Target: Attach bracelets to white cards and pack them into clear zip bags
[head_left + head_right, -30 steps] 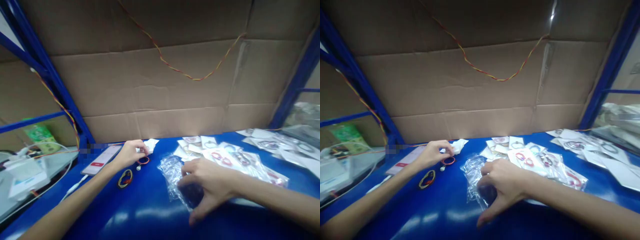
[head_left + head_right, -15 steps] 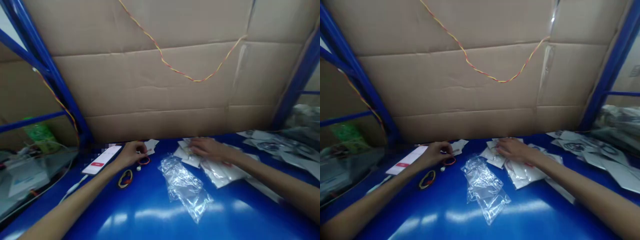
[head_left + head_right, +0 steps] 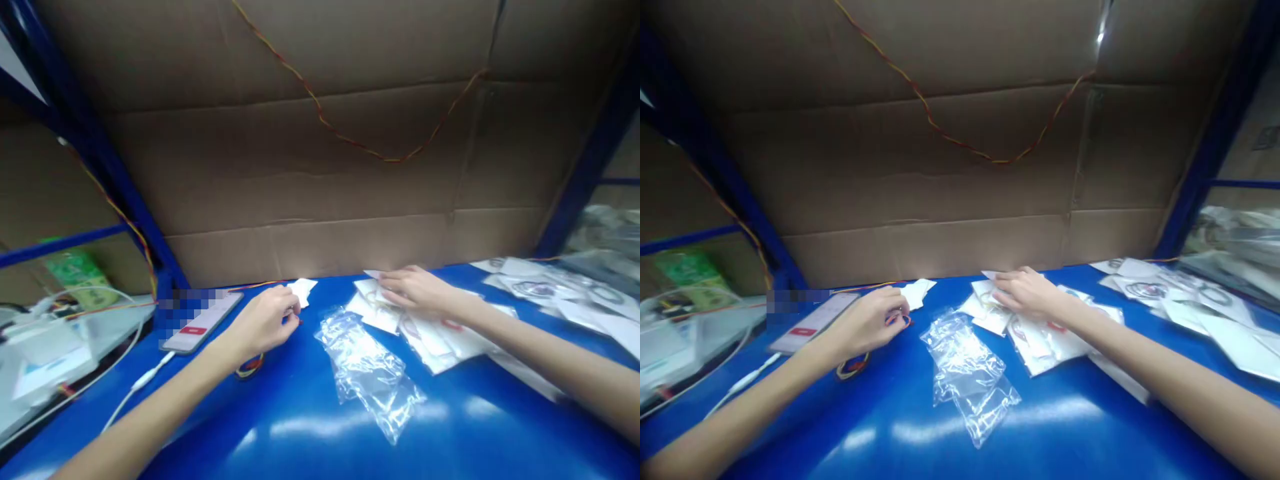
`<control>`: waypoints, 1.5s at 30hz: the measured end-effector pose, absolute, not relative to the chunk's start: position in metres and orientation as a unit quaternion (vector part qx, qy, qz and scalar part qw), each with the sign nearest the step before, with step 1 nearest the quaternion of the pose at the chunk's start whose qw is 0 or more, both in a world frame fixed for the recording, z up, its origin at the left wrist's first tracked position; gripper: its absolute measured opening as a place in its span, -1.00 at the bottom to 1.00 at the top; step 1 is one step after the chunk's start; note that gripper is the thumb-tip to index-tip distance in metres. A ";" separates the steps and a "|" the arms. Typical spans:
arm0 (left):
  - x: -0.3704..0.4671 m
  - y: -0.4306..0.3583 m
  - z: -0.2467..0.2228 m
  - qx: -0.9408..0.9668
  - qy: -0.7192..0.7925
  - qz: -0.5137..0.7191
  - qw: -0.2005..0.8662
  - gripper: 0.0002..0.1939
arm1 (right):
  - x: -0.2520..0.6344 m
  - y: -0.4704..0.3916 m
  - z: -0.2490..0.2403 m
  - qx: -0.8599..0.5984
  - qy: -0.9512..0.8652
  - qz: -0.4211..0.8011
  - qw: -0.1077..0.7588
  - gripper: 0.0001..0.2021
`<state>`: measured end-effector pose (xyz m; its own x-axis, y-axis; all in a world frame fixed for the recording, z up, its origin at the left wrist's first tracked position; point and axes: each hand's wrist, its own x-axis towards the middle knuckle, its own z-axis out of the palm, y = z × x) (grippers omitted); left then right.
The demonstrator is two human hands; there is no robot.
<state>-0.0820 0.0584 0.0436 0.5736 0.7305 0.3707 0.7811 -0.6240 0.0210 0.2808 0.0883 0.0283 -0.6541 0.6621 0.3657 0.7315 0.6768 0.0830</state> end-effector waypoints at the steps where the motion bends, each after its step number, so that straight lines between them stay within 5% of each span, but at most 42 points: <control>1: -0.081 0.057 0.043 -0.888 -0.428 -0.153 0.071 -0.82 | 0.281 0.089 0.030 -0.386 -0.902 -0.123 0.148 -0.61; 6: -0.078 0.050 0.047 -0.887 -0.439 -0.115 0.083 -0.89 | 0.283 0.091 0.039 -0.379 -0.862 -0.185 0.280 -0.65; 10: -0.074 0.049 0.051 -0.888 -0.406 -0.165 0.138 -0.72 | 0.279 0.083 0.049 -0.376 -0.810 -0.172 0.416 -0.70; 14: -0.069 0.047 0.047 -0.875 -0.327 -0.265 0.240 -0.84 | 0.265 0.064 0.061 -0.374 -0.752 0.062 0.540 -0.71; 21: -0.059 0.021 0.041 -0.868 -0.159 -0.345 0.320 -0.51 | 0.235 0.025 0.071 -0.321 -0.720 0.425 0.445 -0.59; 25: -0.055 0.011 0.046 -0.907 -0.093 -0.327 0.247 -0.59 | 0.223 0.010 0.065 -0.280 -0.746 0.461 0.390 -0.58; 30: -0.049 0.009 0.049 -0.905 -0.135 -0.368 0.165 -0.69 | 0.224 -0.003 0.068 -0.306 -0.811 0.317 0.384 -0.60; 35: -0.038 0.003 0.056 -0.850 -0.271 -0.449 -0.053 -0.94 | 0.223 -0.008 0.071 -0.292 -0.843 0.259 0.370 -0.58; 41: -0.034 -0.001 0.057 -0.750 -0.326 -0.416 -0.398 -0.72 | 0.215 -0.006 0.061 -0.297 -0.767 0.423 0.379 -0.75; 45: -0.033 0.002 0.048 -0.695 -0.351 -0.393 -0.489 -0.67 | 0.212 -0.006 0.056 -0.289 -0.728 0.511 0.355 -0.69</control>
<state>-0.0333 0.0021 0.0484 0.4441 0.8726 0.2032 0.1038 -0.2754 0.9557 0.2122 -0.0059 0.0561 -0.5804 0.7835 0.2220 0.0572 0.3112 -0.9486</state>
